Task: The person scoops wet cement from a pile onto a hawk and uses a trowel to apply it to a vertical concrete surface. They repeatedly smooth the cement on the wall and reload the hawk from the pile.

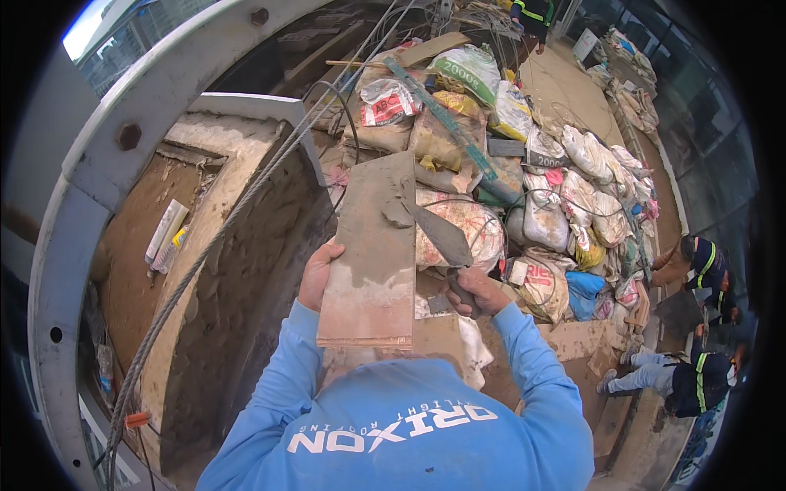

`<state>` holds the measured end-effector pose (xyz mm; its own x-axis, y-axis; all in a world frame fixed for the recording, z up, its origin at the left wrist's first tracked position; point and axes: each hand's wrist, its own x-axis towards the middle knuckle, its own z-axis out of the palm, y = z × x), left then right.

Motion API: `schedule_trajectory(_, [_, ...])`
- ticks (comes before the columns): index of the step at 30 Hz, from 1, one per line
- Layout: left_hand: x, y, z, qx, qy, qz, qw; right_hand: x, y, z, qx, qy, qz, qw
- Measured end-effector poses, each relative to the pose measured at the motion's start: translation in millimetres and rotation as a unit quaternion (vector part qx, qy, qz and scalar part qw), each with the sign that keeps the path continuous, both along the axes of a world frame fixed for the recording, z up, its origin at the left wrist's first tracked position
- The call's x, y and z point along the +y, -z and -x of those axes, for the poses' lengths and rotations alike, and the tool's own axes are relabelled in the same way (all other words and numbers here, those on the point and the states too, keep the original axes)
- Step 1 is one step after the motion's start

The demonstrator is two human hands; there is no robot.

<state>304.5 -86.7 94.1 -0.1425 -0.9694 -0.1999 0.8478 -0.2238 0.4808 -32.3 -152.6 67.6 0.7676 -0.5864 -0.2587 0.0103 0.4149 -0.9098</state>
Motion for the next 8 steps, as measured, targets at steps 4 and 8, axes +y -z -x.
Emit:
schedule_trajectory(4, [-13, -8, -1, -0.058, -0.024, 0.02, 0.998, 6, -31, 43, 0.068, 0.102, 0.072, 0.99])
schedule_trajectory(8, [-18, -14, 6, -0.066, 0.03, 0.038, 0.997, -7, -59, 42, 0.166, 0.32, 0.364, 0.859])
